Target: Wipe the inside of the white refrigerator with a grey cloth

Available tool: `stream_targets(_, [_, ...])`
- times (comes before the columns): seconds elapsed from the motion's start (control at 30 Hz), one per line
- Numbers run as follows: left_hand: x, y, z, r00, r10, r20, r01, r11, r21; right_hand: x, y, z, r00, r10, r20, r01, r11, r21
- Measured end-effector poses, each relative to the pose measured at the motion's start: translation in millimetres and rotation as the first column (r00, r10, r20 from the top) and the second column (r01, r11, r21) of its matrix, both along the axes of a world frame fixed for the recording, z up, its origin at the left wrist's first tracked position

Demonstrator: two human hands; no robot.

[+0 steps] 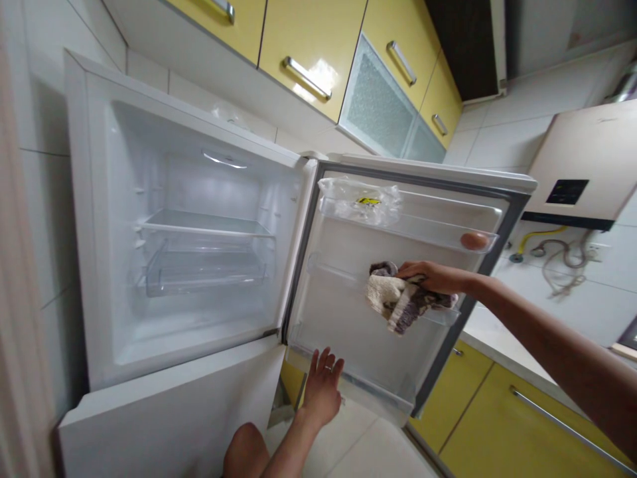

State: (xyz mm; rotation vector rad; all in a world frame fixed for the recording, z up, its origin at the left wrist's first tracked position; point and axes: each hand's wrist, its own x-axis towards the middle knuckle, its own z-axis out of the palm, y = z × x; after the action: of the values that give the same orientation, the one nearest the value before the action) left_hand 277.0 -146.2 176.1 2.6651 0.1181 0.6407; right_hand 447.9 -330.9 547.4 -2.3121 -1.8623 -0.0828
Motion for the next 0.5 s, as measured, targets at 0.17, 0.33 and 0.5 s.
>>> stream_targets(0.17, [8.6, 0.1, -13.3, 0.998, 0.031, 0.062, -0.034, 0.998, 0.052, 17.3, -48.3, 0.6, 0.988, 0.026, 0.150, -0.031, 0.999, 0.031])
stream_targets(0.33, [13.4, 2.4, -23.4, 0.997, 0.023, 0.077, -0.029, 0.996, 0.081, 4.2, -72.2, -19.1, 0.873, -0.096, 0.478, -0.067, 0.948, 0.312])
stream_targets(0.5, [11.6, 6.9, -20.5, 1.000, -0.025, 0.000, 0.025, 0.995, 0.100, -20.7, -93.8, -37.5, 0.554, -0.359, 0.751, -0.215, 0.810, 0.545])
